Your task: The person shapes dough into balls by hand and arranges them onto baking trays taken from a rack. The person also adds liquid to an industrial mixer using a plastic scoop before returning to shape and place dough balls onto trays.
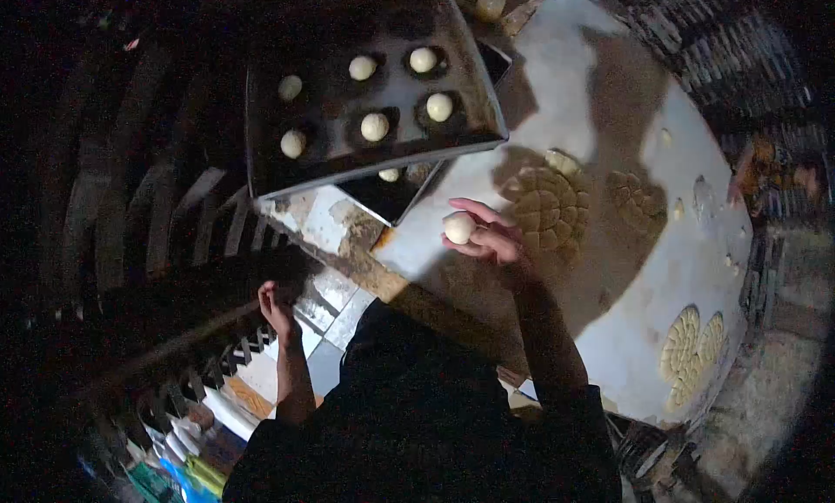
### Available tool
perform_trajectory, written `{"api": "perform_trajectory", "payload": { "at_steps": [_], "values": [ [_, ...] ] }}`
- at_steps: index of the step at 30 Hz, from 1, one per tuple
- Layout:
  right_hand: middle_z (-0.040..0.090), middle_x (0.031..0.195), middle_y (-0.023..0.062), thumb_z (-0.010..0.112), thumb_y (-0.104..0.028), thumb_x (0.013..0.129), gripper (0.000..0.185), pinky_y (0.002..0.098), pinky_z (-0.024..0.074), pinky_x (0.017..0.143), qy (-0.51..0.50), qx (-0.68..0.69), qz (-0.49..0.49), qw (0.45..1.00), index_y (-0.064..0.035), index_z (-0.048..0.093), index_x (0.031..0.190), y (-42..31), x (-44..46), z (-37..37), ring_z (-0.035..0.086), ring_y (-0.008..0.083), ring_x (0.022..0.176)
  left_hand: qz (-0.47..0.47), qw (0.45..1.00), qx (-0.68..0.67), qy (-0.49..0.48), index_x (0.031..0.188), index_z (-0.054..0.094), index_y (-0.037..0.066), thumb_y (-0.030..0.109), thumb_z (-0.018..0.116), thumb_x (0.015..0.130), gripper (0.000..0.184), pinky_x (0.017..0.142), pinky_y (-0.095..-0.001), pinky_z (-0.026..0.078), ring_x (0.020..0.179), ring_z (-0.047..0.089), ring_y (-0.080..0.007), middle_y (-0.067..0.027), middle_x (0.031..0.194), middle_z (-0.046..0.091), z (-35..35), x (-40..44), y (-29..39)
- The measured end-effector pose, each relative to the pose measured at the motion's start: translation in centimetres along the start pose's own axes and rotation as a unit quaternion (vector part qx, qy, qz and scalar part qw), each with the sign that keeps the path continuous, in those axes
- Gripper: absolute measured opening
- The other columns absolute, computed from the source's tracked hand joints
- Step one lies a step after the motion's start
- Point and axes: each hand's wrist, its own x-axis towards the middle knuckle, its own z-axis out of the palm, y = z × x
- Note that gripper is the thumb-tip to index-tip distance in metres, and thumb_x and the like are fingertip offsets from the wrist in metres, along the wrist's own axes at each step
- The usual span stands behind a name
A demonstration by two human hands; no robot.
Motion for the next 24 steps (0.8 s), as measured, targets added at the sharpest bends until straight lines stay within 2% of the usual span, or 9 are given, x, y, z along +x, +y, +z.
{"api": "perform_trajectory", "payload": {
  "at_steps": [3, 5, 7, 9, 11, 13, 15, 19, 24],
  "values": [
    [0.049, 0.12, 0.0159, 0.057, -0.005, 0.079, 0.054, 0.0384, 0.0472, 0.095, -0.036, 0.081, -0.068, 0.994, 0.0025, 0.038, 0.13, -3.6, 2.0, 3.9, 0.057, 0.0257, 0.102, -0.13, 0.99, 0.002, 0.06, 0.096, 0.055, 0.005, 0.021, 0.059, 0.088, 0.018, 0.072, -0.0239, 0.041, 0.084, 0.049, -0.0101, -0.0021, 0.093, 0.054, -7.9, 3.8, -8.4],
    [0.052, 0.114, 0.0125, 0.065, 0.003, 0.078, 0.051, 0.0337, 0.0499, 0.09, -0.033, -0.035, -0.144, 0.988, 0.0017, 0.043, 0.124, -6.6, 4.2, 6.3, 0.058, 0.0221, 0.102, -0.07, 0.983, 0.168, 0.002, 0.096, 0.056, 0.005, 0.022, 0.06, 0.088, 0.019, 0.067, -0.0261, 0.042, 0.083, 0.051, -0.0114, -0.0011, 0.094, 0.056, -7.8, 3.2, -7.7],
    [0.054, 0.11, 0.0101, 0.064, 0.004, 0.079, 0.042, 0.0293, 0.0508, 0.087, 0.091, -0.206, -0.135, 0.965, 0.0004, 0.048, 0.118, -8.6, 7.4, 7.5, 0.059, 0.0185, 0.098, 0.062, 0.998, 0.025, -0.007, 0.095, 0.057, 0.005, 0.02, 0.055, 0.089, 0.017, 0.062, -0.03, 0.041, 0.076, 0.054, -0.0164, -0.0037, 0.085, 0.06, -13.5, 3.6, -16.3],
    [0.06, 0.1, 0.0058, 0.07, -0.002, 0.077, 0.039, 0.0261, 0.0502, 0.082, 0.072, -0.196, -0.18, 0.961, -0.0037, 0.053, 0.113, -9.6, 12.5, 6.2, 0.06, 0.0145, 0.095, 0.22, 0.878, 0.425, -0.021, 0.088, 0.059, 0.003, 0.026, 0.051, 0.088, 0.024, 0.06, -0.0347, 0.042, 0.07, 0.056, -0.0248, -0.0105, 0.076, 0.062, -13.8, 2.6, -14.9],
    [0.063, 0.095, 0.0038, 0.069, -0.005, 0.078, 0.033, 0.0287, 0.0496, 0.08, 0.102, -0.374, -0.229, 0.893, -0.0067, 0.057, 0.109, -11.2, 17.8, 5.3, 0.061, 0.0149, 0.094, -0.081, 0.893, 0.434, -0.082, 0.078, 0.059, 0.002, 0.03, 0.05, 0.087, 0.031, 0.058, -0.0409, 0.043, 0.067, 0.056, -0.0318, -0.017, 0.073, 0.06, -19.1, 0.7, -17.8],
    [0.065, 0.095, 0.0069, 0.07, -0.011, 0.078, 0.03, 0.0325, 0.0487, 0.081, 0.117, -0.455, -0.274, 0.839, -0.0074, 0.059, 0.106, -12.8, 24.0, 3.9, 0.062, 0.0191, 0.091, -0.187, 0.905, 0.382, -0.001, 0.075, 0.061, 0.003, 0.033, 0.05, 0.086, 0.034, 0.061, -0.0425, 0.044, 0.065, 0.056, -0.0324, -0.017, 0.069, 0.059, -21.1, -2.5, -20.0],
    [0.064, 0.1, 0.0082, 0.071, -0.011, 0.076, 0.037, 0.0311, 0.0478, 0.082, 0.181, -0.563, -0.291, 0.752, -0.0061, 0.057, 0.111, -14.4, 29.3, 2.2, 0.061, 0.0187, 0.095, -0.171, 0.811, 0.551, -0.096, 0.1, 0.065, 0.01, 0.029, 0.049, 0.089, 0.027, 0.044, -0.034, 0.049, 0.059, 0.055, -0.0203, -0.0061, 0.079, 0.058, -22.1, -5.0, -21.1],
    [0.06, 0.114, 0.0163, 0.07, -0.011, 0.075, 0.044, 0.0378, 0.0448, 0.09, 0.188, -0.643, -0.245, 0.701, -0.0062, 0.056, 0.116, -15.0, 36.0, -1.0, 0.057, 0.0308, 0.107, -0.307, 0.861, 0.392, 0.106, 0.073, 0.065, 0.008, 0.032, 0.06, 0.079, 0.026, 0.043, -0.0369, 0.046, 0.043, 0.052, -0.0239, -0.0123, 0.06, 0.06, -18.2, -8.4, -16.7],
    [0.049, 0.125, 0.0191, 0.07, -0.016, 0.076, 0.057, 0.0426, 0.0369, 0.097, 0.181, -0.67, -0.394, 0.603, -0.0065, 0.046, 0.127, -15.2, 29.3, -1.2, 0.045, 0.0348, 0.118, -0.3, 0.882, 0.359, 0.063, 0.089, 0.066, 0.012, 0.027, 0.056, 0.084, 0.019, 0.052, -0.0425, 0.049, 0.074, 0.058, -0.0225, -0.0078, 0.078, 0.062, -19.3, -7.3, -17.8]
  ]
}}
